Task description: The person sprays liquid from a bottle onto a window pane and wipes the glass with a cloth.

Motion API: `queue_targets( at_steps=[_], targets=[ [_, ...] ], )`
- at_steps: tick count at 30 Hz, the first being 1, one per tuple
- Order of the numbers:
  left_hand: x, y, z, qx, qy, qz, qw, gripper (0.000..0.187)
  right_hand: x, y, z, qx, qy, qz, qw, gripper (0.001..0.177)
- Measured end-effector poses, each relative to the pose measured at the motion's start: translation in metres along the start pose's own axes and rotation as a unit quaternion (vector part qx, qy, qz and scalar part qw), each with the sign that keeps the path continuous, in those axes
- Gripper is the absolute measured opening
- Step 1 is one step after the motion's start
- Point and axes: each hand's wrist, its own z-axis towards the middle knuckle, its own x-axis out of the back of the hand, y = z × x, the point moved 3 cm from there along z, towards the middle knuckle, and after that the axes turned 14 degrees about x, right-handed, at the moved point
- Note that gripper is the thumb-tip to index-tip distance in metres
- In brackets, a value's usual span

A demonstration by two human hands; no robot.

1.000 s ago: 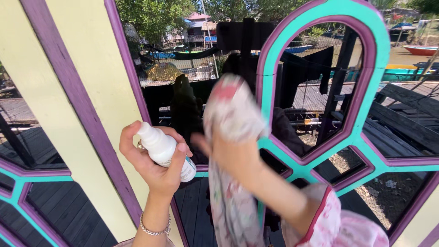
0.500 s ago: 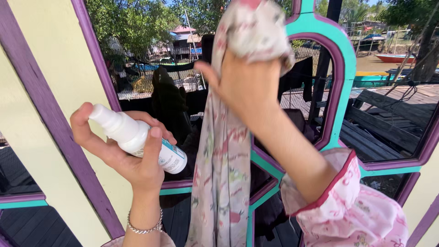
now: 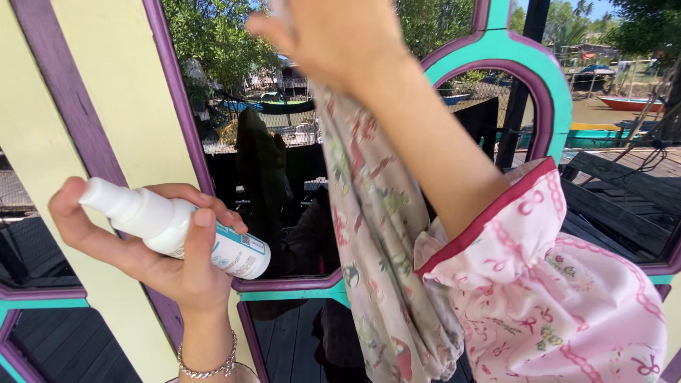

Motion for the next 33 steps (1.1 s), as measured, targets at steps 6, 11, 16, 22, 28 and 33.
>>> queue_targets(
  at_steps=[6,11,16,22,28,33],
  targets=[
    [0.012,0.000,-0.013,0.012,0.014,-0.024,1.000,0.083,-0.003,-0.127,-0.041,0.073,-0.351,0.184,0.915,0.056],
    [0.008,0.012,-0.019,0.007,0.014,-0.021,1.000,0.082,0.052,-0.212,-0.110,0.083,-0.142,0.285,0.944,0.056],
    [0.008,0.029,-0.024,-0.028,-0.034,0.045,0.998,0.076,0.060,-0.191,-0.106,0.051,-0.350,0.339,0.872,0.030],
    [0.017,0.042,-0.032,-0.016,-0.017,0.092,0.995,0.074,0.069,-0.107,-0.056,0.041,-0.080,0.053,0.995,0.051],
    [0.011,0.047,-0.039,0.009,-0.011,0.077,0.997,0.076,0.033,-0.191,-0.083,0.064,-0.177,0.192,0.963,0.016],
    [0.001,0.043,-0.045,0.003,-0.037,0.078,0.996,0.074,0.063,-0.276,-0.134,0.118,-0.151,0.165,0.968,0.022]
  ],
)
